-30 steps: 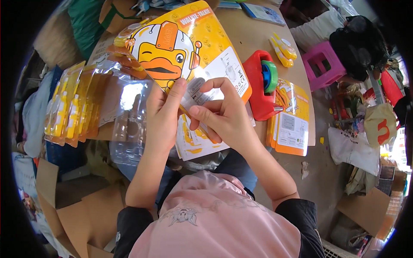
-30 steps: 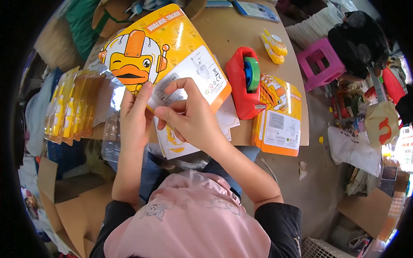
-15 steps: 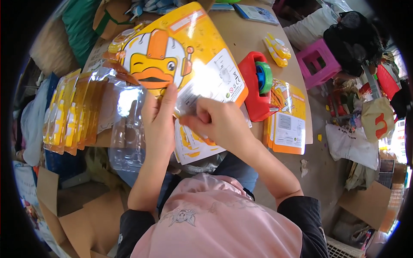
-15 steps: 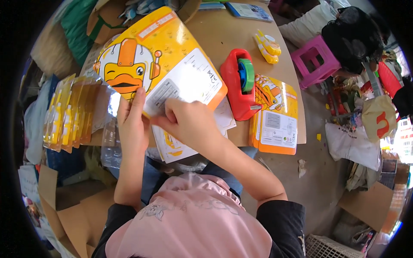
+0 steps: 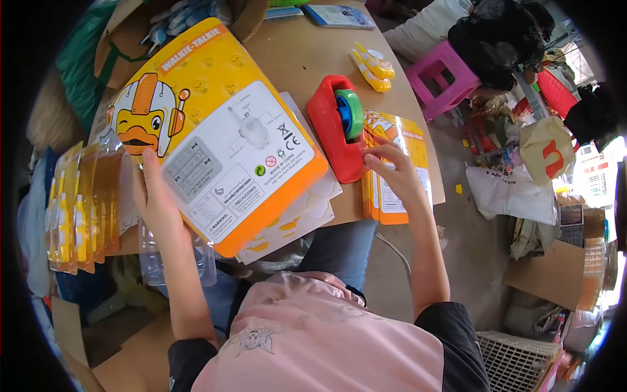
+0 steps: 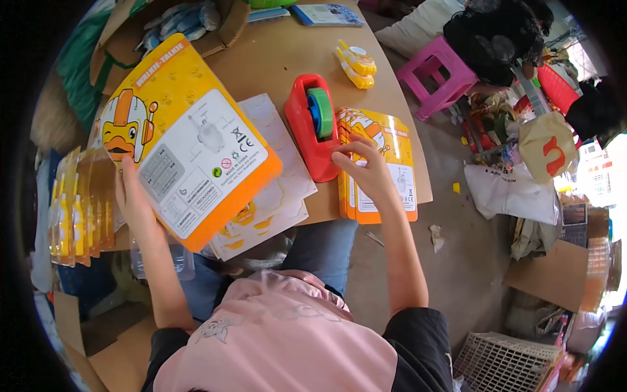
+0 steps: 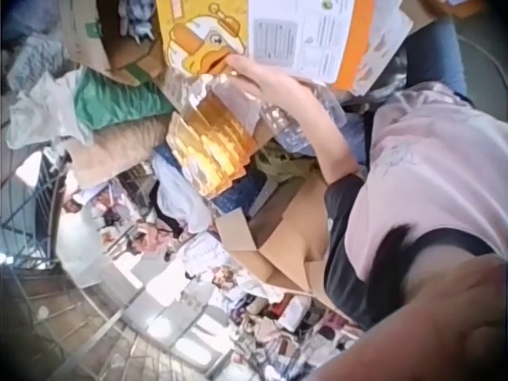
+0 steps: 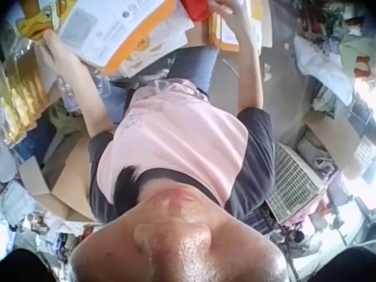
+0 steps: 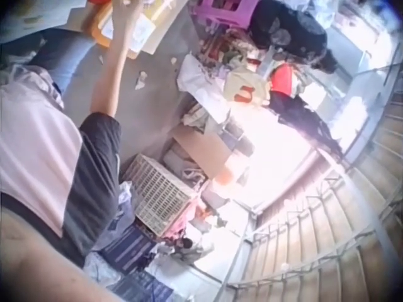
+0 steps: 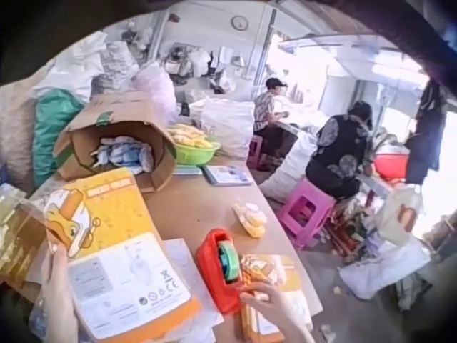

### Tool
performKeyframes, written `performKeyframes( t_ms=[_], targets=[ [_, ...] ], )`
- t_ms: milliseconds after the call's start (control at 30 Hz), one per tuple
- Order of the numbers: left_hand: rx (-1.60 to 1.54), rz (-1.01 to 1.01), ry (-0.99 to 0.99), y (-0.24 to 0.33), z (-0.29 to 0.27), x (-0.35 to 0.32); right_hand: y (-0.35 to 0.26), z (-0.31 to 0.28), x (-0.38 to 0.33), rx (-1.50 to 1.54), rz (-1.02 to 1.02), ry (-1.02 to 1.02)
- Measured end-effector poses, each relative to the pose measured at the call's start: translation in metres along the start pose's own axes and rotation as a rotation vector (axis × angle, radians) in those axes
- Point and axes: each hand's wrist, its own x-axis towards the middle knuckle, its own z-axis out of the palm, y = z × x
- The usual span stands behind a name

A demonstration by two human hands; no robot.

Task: Packing toy walkie-talkies into individual plastic bags and then into cardboard boxes.

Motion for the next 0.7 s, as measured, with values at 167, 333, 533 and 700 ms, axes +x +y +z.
performKeyframes(
  t_ms=[167,333,533,700],
  targets=[
    [0.038,0.077,0.013,-0.004,-0.006,-0.002,-0.021,0.011,-0.017,0.160,0.059,0.199],
    [0.020,0.094,0.058,-0.007,-0.012,0.004,0.006,0.013,-0.033,0.469,0.301,0.117],
    [0.049,0.136,0.010,-0.011,-0.014,0.002,-0.020,-0.004,-0.043,0.287,0.123,0.188],
    [0.131,0.275,-0.140,-0.021,-0.018,-0.010,-0.112,0.008,-0.034,0.496,-0.005,-0.015]
  ],
)
